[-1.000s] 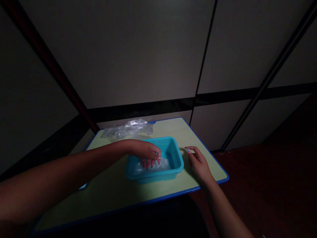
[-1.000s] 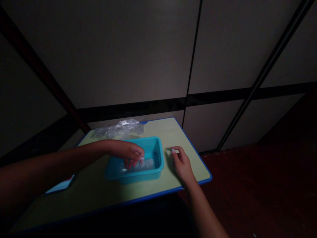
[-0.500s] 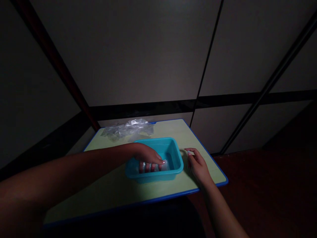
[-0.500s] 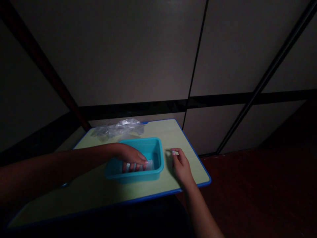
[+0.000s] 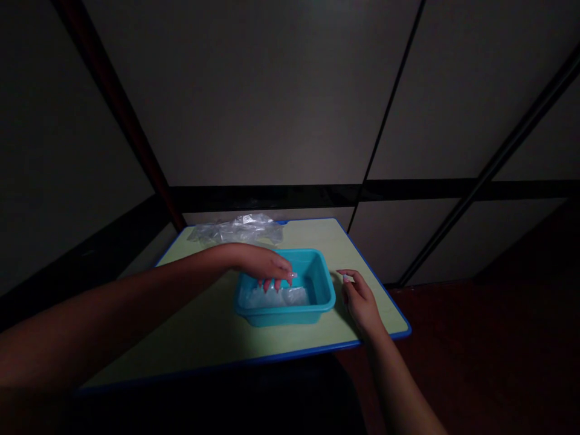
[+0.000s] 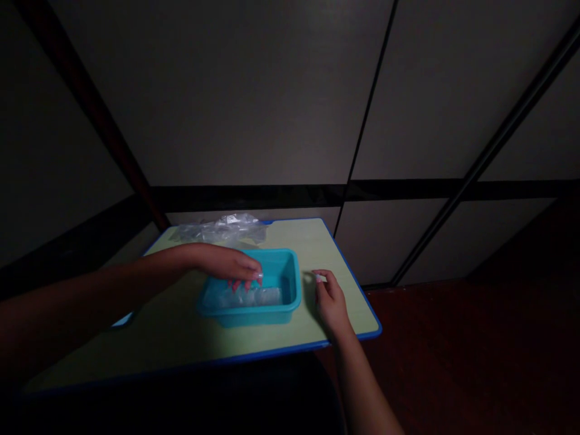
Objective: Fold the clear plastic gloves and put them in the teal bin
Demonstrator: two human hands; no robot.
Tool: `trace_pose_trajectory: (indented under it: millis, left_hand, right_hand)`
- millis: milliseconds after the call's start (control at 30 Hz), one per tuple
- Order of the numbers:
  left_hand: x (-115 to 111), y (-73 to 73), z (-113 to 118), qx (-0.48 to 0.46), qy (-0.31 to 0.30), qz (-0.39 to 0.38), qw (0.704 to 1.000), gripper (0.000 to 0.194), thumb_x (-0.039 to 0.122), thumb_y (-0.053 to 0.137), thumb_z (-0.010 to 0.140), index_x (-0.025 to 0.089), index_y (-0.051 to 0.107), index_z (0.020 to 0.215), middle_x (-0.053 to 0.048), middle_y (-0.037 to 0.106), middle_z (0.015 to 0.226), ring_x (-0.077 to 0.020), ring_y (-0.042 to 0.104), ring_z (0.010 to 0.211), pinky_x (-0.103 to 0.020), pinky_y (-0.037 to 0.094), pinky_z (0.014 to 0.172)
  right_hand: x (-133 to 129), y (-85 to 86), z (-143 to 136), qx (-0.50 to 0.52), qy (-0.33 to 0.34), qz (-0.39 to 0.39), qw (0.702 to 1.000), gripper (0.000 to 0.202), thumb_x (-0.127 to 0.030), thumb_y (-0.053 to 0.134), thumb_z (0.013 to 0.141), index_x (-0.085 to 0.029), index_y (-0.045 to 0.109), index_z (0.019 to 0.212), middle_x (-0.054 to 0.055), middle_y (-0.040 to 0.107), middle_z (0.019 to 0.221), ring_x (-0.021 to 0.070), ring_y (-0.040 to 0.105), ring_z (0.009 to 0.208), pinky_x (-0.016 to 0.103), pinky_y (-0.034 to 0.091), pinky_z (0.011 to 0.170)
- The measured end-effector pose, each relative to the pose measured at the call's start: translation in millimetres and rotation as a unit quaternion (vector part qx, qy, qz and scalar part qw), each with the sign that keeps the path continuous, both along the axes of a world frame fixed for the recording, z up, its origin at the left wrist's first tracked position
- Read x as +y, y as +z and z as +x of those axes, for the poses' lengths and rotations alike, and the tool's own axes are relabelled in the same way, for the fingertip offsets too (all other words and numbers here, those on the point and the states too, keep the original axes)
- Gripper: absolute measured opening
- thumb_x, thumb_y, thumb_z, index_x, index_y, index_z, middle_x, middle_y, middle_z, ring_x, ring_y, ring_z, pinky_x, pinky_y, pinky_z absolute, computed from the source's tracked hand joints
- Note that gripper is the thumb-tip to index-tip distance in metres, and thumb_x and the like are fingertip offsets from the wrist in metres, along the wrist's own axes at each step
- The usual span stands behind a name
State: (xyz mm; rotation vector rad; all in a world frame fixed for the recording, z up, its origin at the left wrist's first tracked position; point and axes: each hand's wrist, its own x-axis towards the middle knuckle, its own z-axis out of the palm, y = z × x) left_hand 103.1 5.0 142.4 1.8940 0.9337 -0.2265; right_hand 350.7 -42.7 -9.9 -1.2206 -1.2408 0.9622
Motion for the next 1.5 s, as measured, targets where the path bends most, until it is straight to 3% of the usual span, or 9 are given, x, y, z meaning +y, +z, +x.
trace_pose_trajectory:
  millis: [167,367,467,567,700,833,967,1200,1500]
  left_hand:
    - [-12,18.7,-34,-0.088,0.063,0.095,0.990,0.032,0.043,0.044,0.086,0.022,0.057,0.104,0.000,0.064,0.091,-0.0131,0.059,0.079,-0.021,0.044,0.068]
    - [-41,5.5,-59,-0.092,0.083,0.223,0.967,0.032,0.044,0.043,0.086,0.021,0.062,0.099,-0.001,0.065,0.095,-0.0161,0.059,0.087,-0.026,0.042,0.076]
    - [-48,-7.2,-71,-0.182,0.144,0.290,0.929,0.033,0.043,0.041,0.087,0.019,0.062,0.095,-0.003,0.064,0.095,-0.0171,0.058,0.089,-0.028,0.041,0.081]
    - [-41,-29.1,-83,-0.259,0.297,0.331,0.858,0.037,0.045,0.034,0.088,0.017,0.058,0.089,-0.005,0.063,0.085,-0.0179,0.058,0.084,-0.030,0.043,0.080]
    - [-10,-70.0,-92,-0.255,0.420,0.308,0.815,0.044,0.051,0.026,0.086,0.016,0.053,0.085,-0.005,0.058,0.074,-0.0164,0.057,0.070,-0.028,0.046,0.067]
    - [17,-101.6,-97,-0.213,0.408,0.304,0.834,0.042,0.055,0.032,0.081,0.018,0.052,0.078,-0.003,0.056,0.068,-0.0160,0.057,0.064,-0.028,0.047,0.064]
    - [21,-115.9,-101,-0.212,0.402,0.331,0.827,0.037,0.049,0.033,0.083,0.019,0.053,0.080,-0.002,0.058,0.071,-0.0176,0.058,0.071,-0.029,0.046,0.069]
    - [7,-117.8,-100,-0.165,0.362,0.394,0.829,0.027,0.042,0.035,0.087,0.021,0.049,0.076,0.000,0.057,0.069,-0.0160,0.057,0.069,-0.026,0.044,0.066]
    - [3,-115.6,-98,-0.063,0.244,0.502,0.827,0.015,0.029,0.049,0.083,0.020,0.060,0.087,-0.008,0.058,0.094,-0.0234,0.049,0.097,-0.036,0.040,0.089]
  right_hand:
    - [-6,6.8,-2,0.024,0.021,0.013,0.999,0.037,-0.047,0.046,0.084,-0.021,0.050,0.110,-0.008,0.036,0.052,0.0087,0.032,0.042,0.020,0.025,0.038]
    - [-17,40.6,7,-0.033,0.024,0.089,0.995,0.031,-0.044,0.048,0.085,-0.021,0.054,0.105,-0.005,0.041,0.055,0.0100,0.040,0.047,0.021,0.034,0.044]
    - [-26,67.2,13,-0.087,0.072,0.080,0.990,0.033,-0.044,0.047,0.086,-0.021,0.055,0.108,-0.003,0.046,0.055,0.0116,0.045,0.049,0.023,0.037,0.045]
    - [-37,87.7,12,-0.192,0.208,0.023,0.959,0.038,-0.042,0.055,0.081,-0.024,0.058,0.115,0.004,0.062,0.076,0.0154,0.054,0.060,0.027,0.044,0.055]
    - [-45,91.2,3,-0.259,0.256,0.005,0.931,0.031,-0.039,0.062,0.076,-0.029,0.066,0.106,0.005,0.066,0.086,0.0198,0.058,0.070,0.030,0.046,0.062]
    - [-41,76.5,-9,-0.252,0.244,0.017,0.936,0.026,-0.036,0.065,0.074,-0.027,0.067,0.098,0.003,0.065,0.080,0.0195,0.057,0.068,0.029,0.045,0.061]
    - [-28,66.4,-12,-0.227,0.228,0.041,0.946,0.014,-0.036,0.062,0.076,-0.022,0.063,0.080,0.001,0.061,0.073,0.0170,0.055,0.068,0.025,0.042,0.059]
    - [19,68.3,13,-0.166,0.127,0.035,0.977,0.028,-0.046,0.064,0.071,-0.019,0.056,0.074,-0.002,0.051,0.058,0.0126,0.048,0.053,0.023,0.037,0.048]
    - [107,68.9,51,-0.143,0.063,0.028,0.987,0.045,-0.062,0.062,0.065,-0.018,0.049,0.067,-0.002,0.051,0.051,0.0094,0.043,0.044,0.022,0.032,0.043]
